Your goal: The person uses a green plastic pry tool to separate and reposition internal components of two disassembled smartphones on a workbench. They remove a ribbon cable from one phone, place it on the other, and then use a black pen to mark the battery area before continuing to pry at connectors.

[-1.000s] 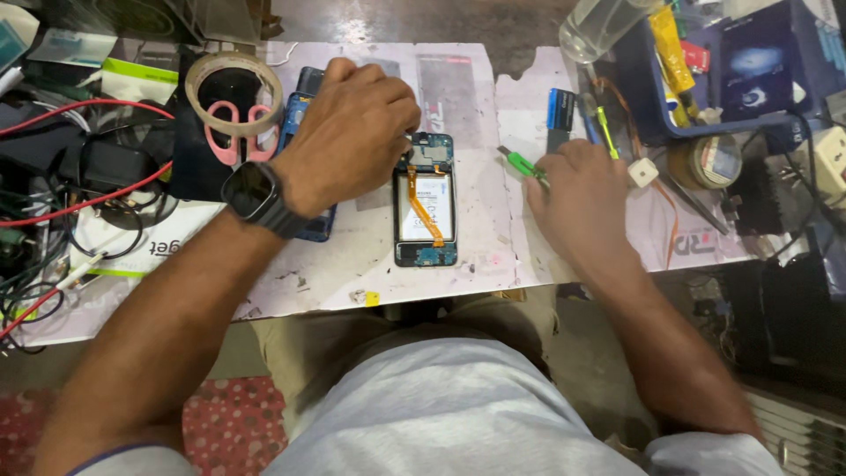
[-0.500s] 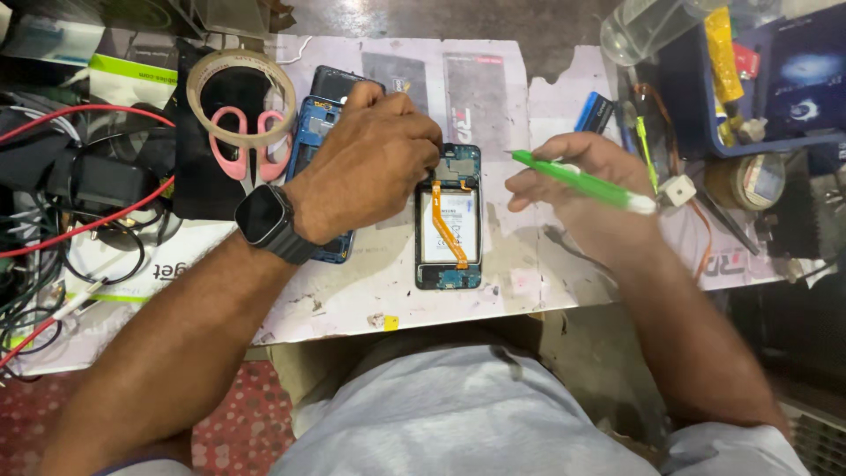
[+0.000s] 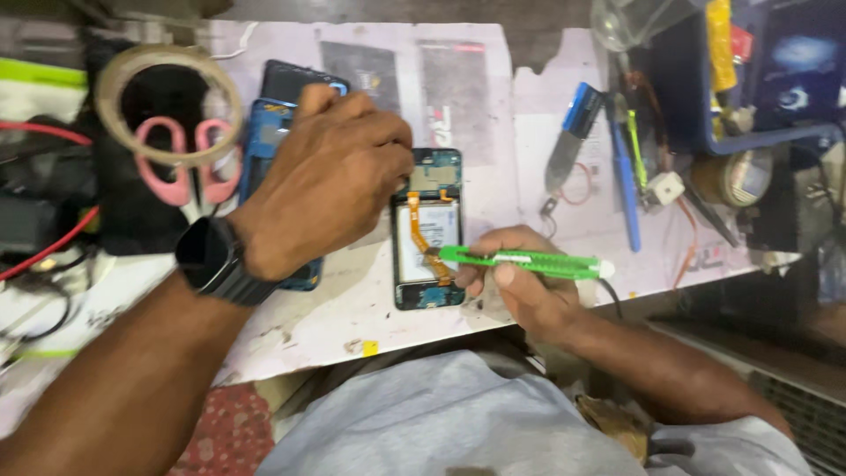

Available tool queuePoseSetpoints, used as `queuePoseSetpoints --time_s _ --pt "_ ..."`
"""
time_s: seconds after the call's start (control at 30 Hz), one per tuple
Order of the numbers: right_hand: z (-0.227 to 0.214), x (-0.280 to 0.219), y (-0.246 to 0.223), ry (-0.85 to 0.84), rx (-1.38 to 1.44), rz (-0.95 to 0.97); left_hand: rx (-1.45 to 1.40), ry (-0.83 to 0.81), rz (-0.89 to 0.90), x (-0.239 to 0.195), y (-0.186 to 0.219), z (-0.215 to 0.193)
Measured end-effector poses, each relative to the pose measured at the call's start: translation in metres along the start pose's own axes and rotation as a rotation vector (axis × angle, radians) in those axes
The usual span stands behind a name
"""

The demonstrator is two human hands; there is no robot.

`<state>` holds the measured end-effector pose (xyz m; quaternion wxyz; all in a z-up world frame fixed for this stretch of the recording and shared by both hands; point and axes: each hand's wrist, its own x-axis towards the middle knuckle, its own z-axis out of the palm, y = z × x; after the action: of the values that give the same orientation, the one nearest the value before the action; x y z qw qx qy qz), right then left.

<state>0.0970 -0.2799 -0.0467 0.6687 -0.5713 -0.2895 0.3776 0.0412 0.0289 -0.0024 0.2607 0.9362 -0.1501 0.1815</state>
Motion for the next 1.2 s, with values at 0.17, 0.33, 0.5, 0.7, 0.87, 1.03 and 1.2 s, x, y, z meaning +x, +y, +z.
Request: queuePoseSetpoints --time_s 0.17,0.33,0.5,0.7,0.87,1.03,1.2 --pt "-0.064 0.016 -0.018 0.053 -0.966 -0.089 -0.072 0.015 -0.029 -0.002 0.001 0.000" --pt "-0.092 0.042 -0.038 0.122 0.046 -0.362 -0.016 0.024 -0.009 0.000 0.001 0.001" --pt "-0.049 0.034 -0.028 0.109 -0.197 -0.222 -0.013 0.005 -0.016 -0.002 0.001 0.002" --pt "-0.023 0.058 -0.014 0.103 -0.335 -0.138 0.039 0.006 -0.003 -0.001 0.001 0.002" --pt "-0.018 0.055 -0.016 0.178 -0.469 -0.128 0.024 0.012 -0.005 -0.002 0.000 0.004" --pt "-0.013 0.056 -0.017 0.228 -0.686 -0.174 -0.004 0.006 -0.031 -0.001 0.000 0.003" --pt "-0.018 0.057 -0.022 0.155 -0.510 -0.136 -0.035 -0.013 -0.054 0.000 0.001 0.001"
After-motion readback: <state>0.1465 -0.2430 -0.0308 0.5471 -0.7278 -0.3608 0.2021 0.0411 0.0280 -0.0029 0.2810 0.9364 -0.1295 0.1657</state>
